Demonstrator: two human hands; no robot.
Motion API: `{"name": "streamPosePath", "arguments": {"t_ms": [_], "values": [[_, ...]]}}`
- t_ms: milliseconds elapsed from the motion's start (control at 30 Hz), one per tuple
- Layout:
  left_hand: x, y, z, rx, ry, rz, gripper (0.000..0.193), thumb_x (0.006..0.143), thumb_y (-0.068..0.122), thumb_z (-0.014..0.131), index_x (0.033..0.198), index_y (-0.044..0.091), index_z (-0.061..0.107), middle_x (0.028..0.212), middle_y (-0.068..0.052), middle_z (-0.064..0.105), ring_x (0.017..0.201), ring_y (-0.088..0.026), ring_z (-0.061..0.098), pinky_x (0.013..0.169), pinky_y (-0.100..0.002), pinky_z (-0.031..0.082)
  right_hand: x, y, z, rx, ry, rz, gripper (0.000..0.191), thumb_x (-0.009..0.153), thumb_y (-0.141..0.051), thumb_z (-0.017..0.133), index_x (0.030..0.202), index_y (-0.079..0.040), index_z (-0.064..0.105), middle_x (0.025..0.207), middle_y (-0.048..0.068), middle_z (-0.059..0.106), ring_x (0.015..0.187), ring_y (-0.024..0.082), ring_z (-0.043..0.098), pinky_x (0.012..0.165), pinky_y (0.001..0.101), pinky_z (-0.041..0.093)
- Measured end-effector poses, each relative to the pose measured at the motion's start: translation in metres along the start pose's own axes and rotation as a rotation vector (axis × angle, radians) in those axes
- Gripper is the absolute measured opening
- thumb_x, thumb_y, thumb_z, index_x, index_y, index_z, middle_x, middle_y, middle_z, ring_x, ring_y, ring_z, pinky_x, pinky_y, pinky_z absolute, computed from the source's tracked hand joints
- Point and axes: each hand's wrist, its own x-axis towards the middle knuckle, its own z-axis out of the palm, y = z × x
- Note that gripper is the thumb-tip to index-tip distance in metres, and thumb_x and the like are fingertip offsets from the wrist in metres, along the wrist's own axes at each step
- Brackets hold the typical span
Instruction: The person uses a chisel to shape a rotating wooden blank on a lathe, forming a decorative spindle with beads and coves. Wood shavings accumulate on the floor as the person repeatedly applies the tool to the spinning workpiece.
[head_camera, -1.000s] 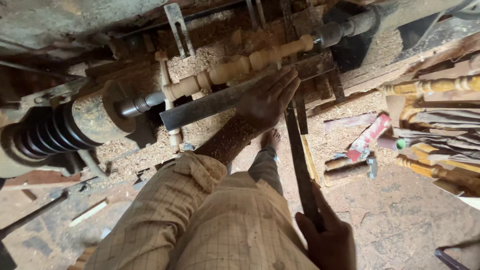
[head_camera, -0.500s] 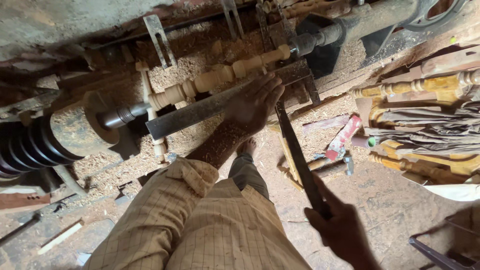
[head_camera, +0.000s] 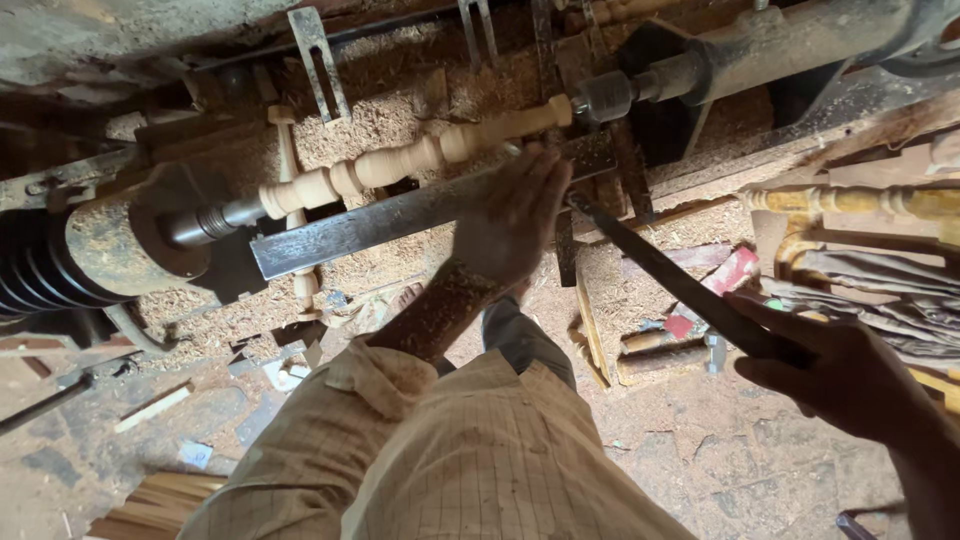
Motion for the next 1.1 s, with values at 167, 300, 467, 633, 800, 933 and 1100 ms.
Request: {"name": "streamPosePath", "arguments": {"t_ms": [167, 300, 467, 633, 800, 933, 1100], "values": [[0.003, -0.002, 0.0, 0.026, -0.112, 0.1, 0.021, 0.105, 0.012, 0.071, 0.125, 0.008, 0.075, 0.127, -0.013, 0.074, 0.126, -0.028, 0.069, 0.1, -0.04, 0.066, -0.029, -0.002, 0.03, -0.009, 0.048, 0.169, 0.082, 0.084, -0.049, 0.082, 0.159, -0.037, 0.051, 0.062, 0.002, 0.066, 0.046, 0.015, 0.06, 0.051, 0.0315, 0.058], [-0.005, -0.01, 0.004, -0.084, -0.074, 0.076, 0.021, 0.106, 0.017, 0.07, 0.125, 0.01, 0.074, 0.128, -0.01, 0.074, 0.124, -0.027, 0.07, 0.097, -0.038, 0.064, -0.063, -0.054, 0.077, 0.22, 0.159, 0.267, 0.075, 0.083, -0.038, 0.087, 0.152, -0.034, 0.058, 0.056, 0.007, 0.069, 0.043, 0.014, 0.062, 0.048, 0.0318, 0.054], [-0.012, -0.014, 0.021, -0.276, -0.173, -0.083, 0.032, 0.112, 0.017, 0.058, 0.136, -0.004, 0.064, 0.143, -0.018, 0.065, 0.138, -0.027, 0.062, 0.117, -0.038, 0.057, -0.082, -0.15, 0.133, 0.556, 0.338, 0.384, 0.078, 0.075, -0.025, 0.089, 0.148, -0.031, 0.06, 0.058, 0.007, 0.076, 0.04, 0.012, 0.057, 0.041, 0.0335, 0.05], [-0.007, -0.021, 0.005, -0.245, -0.282, 0.075, 0.036, 0.113, 0.022, 0.054, 0.137, -0.004, 0.062, 0.144, -0.021, 0.062, 0.138, -0.033, 0.059, 0.117, -0.04, 0.051, -0.093, -0.216, 0.155, 0.669, 0.418, 0.429, 0.076, 0.078, -0.023, 0.085, 0.15, -0.026, 0.059, 0.061, 0.009, 0.076, 0.041, 0.011, 0.058, 0.041, 0.033, 0.05], [0.008, -0.02, -0.011, -0.25, -0.342, 0.089, 0.039, 0.116, 0.025, 0.051, 0.14, -0.005, 0.059, 0.149, -0.024, 0.056, 0.142, -0.037, 0.056, 0.122, -0.044, 0.049, -0.093, -0.258, 0.166, 0.68, 0.482, 0.396, 0.075, 0.083, -0.026, 0.081, 0.153, -0.022, 0.054, 0.061, 0.006, 0.075, 0.04, 0.011, 0.058, 0.041, 0.032, 0.048], [0.019, -0.023, -0.013, -0.213, -0.449, 0.142, 0.045, 0.113, 0.026, 0.047, 0.141, -0.007, 0.055, 0.149, -0.028, 0.053, 0.142, -0.04, 0.051, 0.121, -0.047, 0.042, -0.093, -0.283, 0.174, 0.674, 0.513, 0.392, 0.075, 0.086, -0.029, 0.079, 0.155, -0.022, 0.051, 0.059, 0.005, 0.071, 0.041, 0.01, 0.059, 0.042, 0.0312, 0.05], [0.026, -0.028, -0.009, -0.163, -0.628, 0.235, 0.05, 0.108, 0.022, 0.038, 0.15, -0.006, 0.042, 0.16, -0.024, 0.036, 0.15, -0.038, 0.03, 0.125, -0.048, 0.024, -0.098, -0.304, 0.175, 0.736, 0.548, 0.307, 0.068, 0.089, -0.027, 0.073, 0.153, -0.018, 0.052, 0.059, 0.006, 0.067, 0.043, 0.01, 0.058, 0.043, 0.0316, 0.049]]}}
